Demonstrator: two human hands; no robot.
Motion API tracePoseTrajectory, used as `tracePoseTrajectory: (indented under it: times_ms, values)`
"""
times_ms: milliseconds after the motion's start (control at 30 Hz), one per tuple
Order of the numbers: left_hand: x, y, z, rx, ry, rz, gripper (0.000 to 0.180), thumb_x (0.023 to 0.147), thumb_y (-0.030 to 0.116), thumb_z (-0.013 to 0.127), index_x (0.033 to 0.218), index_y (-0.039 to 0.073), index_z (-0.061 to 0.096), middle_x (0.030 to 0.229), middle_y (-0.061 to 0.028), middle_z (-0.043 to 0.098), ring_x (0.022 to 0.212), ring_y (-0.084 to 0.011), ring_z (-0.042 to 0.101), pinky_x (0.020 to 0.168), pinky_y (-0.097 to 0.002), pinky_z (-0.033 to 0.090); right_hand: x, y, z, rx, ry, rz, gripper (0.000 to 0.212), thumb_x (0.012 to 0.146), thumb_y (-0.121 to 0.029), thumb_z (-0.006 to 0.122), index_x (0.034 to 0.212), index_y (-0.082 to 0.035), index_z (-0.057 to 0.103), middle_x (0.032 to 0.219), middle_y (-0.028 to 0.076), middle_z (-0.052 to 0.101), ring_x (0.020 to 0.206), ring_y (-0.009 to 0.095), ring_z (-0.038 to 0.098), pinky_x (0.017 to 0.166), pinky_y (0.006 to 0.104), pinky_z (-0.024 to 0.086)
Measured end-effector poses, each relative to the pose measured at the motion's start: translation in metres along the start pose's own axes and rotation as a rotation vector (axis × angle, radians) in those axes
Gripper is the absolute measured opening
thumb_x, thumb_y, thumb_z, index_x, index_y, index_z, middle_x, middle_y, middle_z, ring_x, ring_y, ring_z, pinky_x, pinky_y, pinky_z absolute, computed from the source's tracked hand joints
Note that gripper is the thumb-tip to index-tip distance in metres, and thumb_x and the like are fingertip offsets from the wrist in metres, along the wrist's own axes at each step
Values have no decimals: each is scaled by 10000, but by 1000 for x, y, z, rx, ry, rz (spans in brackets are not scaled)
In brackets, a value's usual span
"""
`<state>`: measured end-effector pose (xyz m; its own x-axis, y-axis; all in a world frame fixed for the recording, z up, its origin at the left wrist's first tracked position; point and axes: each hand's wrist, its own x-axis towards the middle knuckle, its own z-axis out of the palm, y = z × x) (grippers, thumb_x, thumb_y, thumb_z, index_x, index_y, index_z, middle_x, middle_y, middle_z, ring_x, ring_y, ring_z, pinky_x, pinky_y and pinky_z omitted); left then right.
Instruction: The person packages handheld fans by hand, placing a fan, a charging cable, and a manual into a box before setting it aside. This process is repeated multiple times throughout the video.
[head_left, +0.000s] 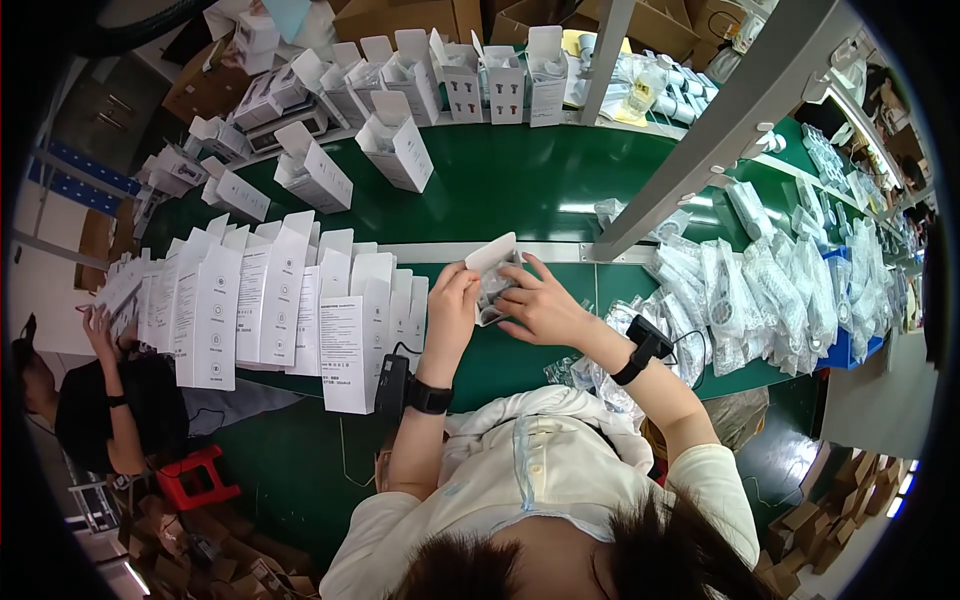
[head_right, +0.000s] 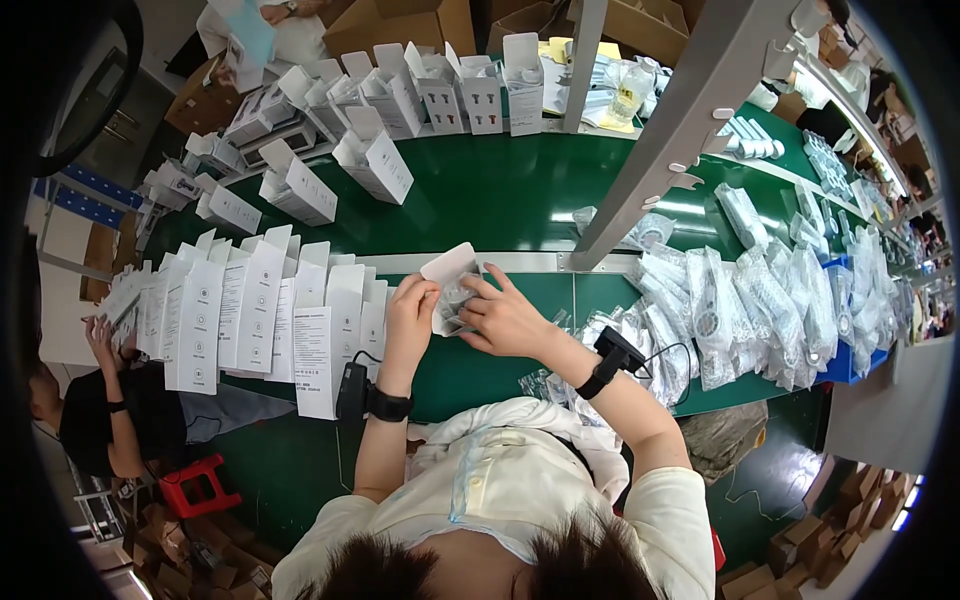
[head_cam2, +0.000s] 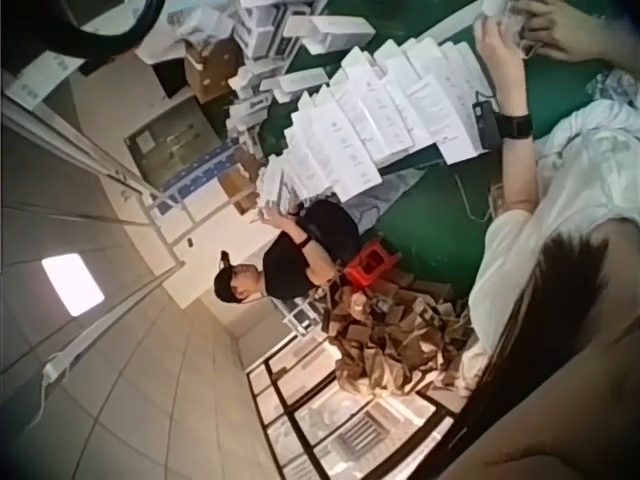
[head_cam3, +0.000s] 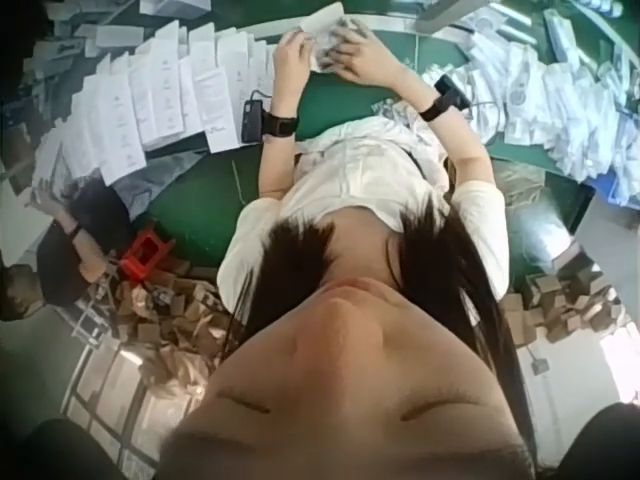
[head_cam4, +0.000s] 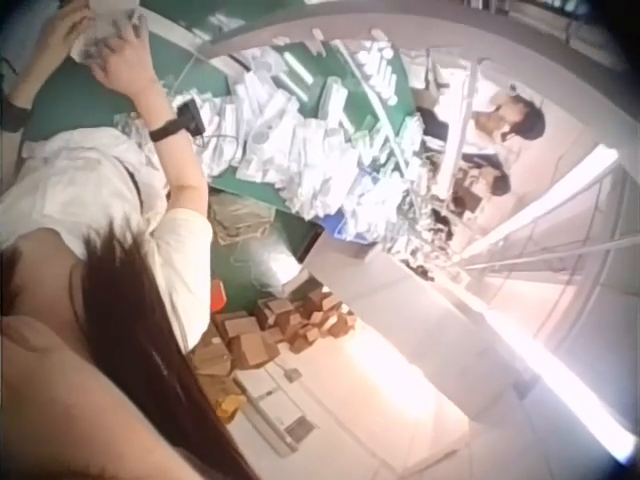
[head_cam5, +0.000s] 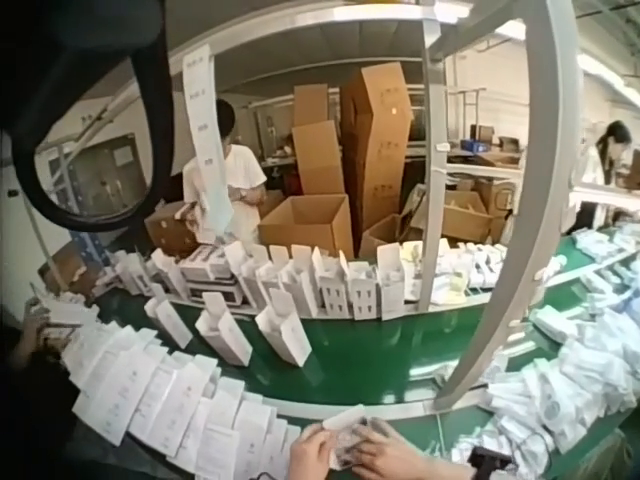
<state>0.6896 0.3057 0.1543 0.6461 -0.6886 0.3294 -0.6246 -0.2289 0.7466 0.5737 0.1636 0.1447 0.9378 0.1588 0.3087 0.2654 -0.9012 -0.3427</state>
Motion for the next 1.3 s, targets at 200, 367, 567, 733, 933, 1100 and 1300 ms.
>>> tracePoseTrajectory:
  times_ms: [200,367,567,733,933,1100,1300]
  values:
    - [-21,9,-93,935,171,-403,722,709,183,677,1306,77,285,1368,-230,176,1261,-434,142,972,-557,194,-19,24,21,223,307,199,731,624,-152,725,1262,-101,372,1264,126,353,1205,268,333,1017,406,267]
    - [-51,-39,-91,894,-85,-600,838,666,264,717,1335,80,248,1379,-246,141,1269,-446,104,974,-595,141,-2,48,74,704,315,417,1032,570,-59,764,1377,-157,130,1370,94,228,1270,259,250,1012,398,288]
    - [-39,11,-55,696,-33,-354,746,642,256,721,1264,56,361,1299,-240,311,1239,-390,239,977,-569,166,64,111,49,983,631,641,1108,530,59,749,1387,-171,86,1345,69,263,1218,222,320,981,364,329]
    - [-29,9,-45,834,-405,-257,638,609,244,727,1151,42,458,1144,-183,470,1071,-342,435,934,-497,265,96,192,51,605,816,680,1113,509,41,757,1382,-138,90,1319,97,284,1172,252,362,982,375,320]
    - [-18,14,-14,504,-479,-287,601,593,259,733,1100,53,483,1032,-144,497,934,-325,464,813,-436,361,101,210,51,181,863,694,990,556,-14,734,1358,-63,156,1301,160,289,1172,336,332,988,394,289]
    - [-8,-17,38,386,-281,-316,505,662,239,701,1072,39,485,972,-137,502,908,-307,465,731,-388,405,40,162,54,-106,537,792,607,676,-15,579,1248,-17,377,1275,228,317,1219,381,262,1002,436,246]
    - [-22,-75,81,214,-14,-247,444,721,231,669,1071,35,477,942,-142,505,869,-308,483,712,-391,420,-20,179,81,-801,-149,1162,492,718,-136,560,1201,-106,473,1201,225,450,1156,398,371,958,607,188]
